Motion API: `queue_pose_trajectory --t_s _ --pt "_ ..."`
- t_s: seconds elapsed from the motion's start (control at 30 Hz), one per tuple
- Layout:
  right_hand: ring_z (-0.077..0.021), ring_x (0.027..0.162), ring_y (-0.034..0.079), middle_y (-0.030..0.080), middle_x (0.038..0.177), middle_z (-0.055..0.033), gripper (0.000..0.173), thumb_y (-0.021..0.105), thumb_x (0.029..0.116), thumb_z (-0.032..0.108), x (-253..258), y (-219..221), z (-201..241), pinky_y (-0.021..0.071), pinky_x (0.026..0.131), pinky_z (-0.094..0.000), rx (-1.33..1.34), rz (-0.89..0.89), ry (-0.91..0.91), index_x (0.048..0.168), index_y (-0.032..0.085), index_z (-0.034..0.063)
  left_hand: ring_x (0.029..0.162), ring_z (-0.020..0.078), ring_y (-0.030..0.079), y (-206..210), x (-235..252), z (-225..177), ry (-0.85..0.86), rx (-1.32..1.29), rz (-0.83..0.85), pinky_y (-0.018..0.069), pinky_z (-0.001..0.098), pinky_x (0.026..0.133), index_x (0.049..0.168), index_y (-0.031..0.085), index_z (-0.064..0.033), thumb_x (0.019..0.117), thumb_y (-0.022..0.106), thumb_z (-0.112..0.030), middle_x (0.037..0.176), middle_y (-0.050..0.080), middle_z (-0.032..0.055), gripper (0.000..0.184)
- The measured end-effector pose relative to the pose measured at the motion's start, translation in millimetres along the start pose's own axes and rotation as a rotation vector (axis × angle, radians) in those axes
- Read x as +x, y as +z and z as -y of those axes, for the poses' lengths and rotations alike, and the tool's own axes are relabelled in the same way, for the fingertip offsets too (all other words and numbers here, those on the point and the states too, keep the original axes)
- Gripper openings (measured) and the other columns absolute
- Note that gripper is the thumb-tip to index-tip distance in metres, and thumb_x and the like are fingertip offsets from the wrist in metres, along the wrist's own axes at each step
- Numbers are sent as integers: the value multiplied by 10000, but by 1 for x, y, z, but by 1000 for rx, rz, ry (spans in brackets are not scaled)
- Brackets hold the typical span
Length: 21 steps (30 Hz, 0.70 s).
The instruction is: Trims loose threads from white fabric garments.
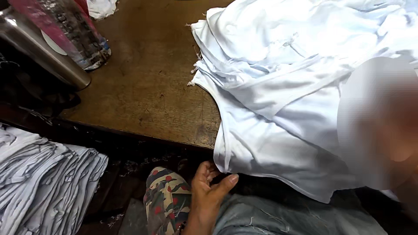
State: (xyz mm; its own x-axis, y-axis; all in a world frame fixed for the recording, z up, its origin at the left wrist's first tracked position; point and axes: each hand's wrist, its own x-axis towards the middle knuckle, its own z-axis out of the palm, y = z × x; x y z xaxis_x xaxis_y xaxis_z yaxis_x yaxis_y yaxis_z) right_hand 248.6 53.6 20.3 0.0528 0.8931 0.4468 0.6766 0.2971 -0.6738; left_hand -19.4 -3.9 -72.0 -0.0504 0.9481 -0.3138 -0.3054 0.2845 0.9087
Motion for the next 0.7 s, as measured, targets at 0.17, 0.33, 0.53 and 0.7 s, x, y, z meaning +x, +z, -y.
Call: queue_pose_trajectory --t_s 0.17,0.33,0.53,0.7 --pt "-103 542 500 602 757 -3 372 526 962 263 -13 34 -11 412 459 -335 -129 120 -154 1257 658 79 825 289 752 8 -1 -9 -83 -148 121 658 466 743 1109 627 92 999 571 -21 976 718 215 166" --pt "-177 547 495 591 745 -25 395 522 974 324 12 24 -29 399 486 -447 -220 148 -82 1295 649 132 971 436 736 0 -9 -14 -252 -495 249 648 516 657 1296 525 46 1103 291 -147 1153 683 317 359" --pt "-72 529 504 593 759 41 387 572 971 340 -16 18 -10 446 447 -285 -25 234 -55 1304 631 151 886 308 747 12 -15 -2 -320 -554 348 640 436 716 1177 562 43 1014 577 -68 1065 721 233 198" --pt "-77 644 538 627 797 -55 487 410 1113 390 -81 10 9 477 580 -285 390 724 134 1173 695 0 630 148 691 3 -26 5 -292 -271 269 620 329 604 898 680 7 983 638 -42 779 716 84 107"
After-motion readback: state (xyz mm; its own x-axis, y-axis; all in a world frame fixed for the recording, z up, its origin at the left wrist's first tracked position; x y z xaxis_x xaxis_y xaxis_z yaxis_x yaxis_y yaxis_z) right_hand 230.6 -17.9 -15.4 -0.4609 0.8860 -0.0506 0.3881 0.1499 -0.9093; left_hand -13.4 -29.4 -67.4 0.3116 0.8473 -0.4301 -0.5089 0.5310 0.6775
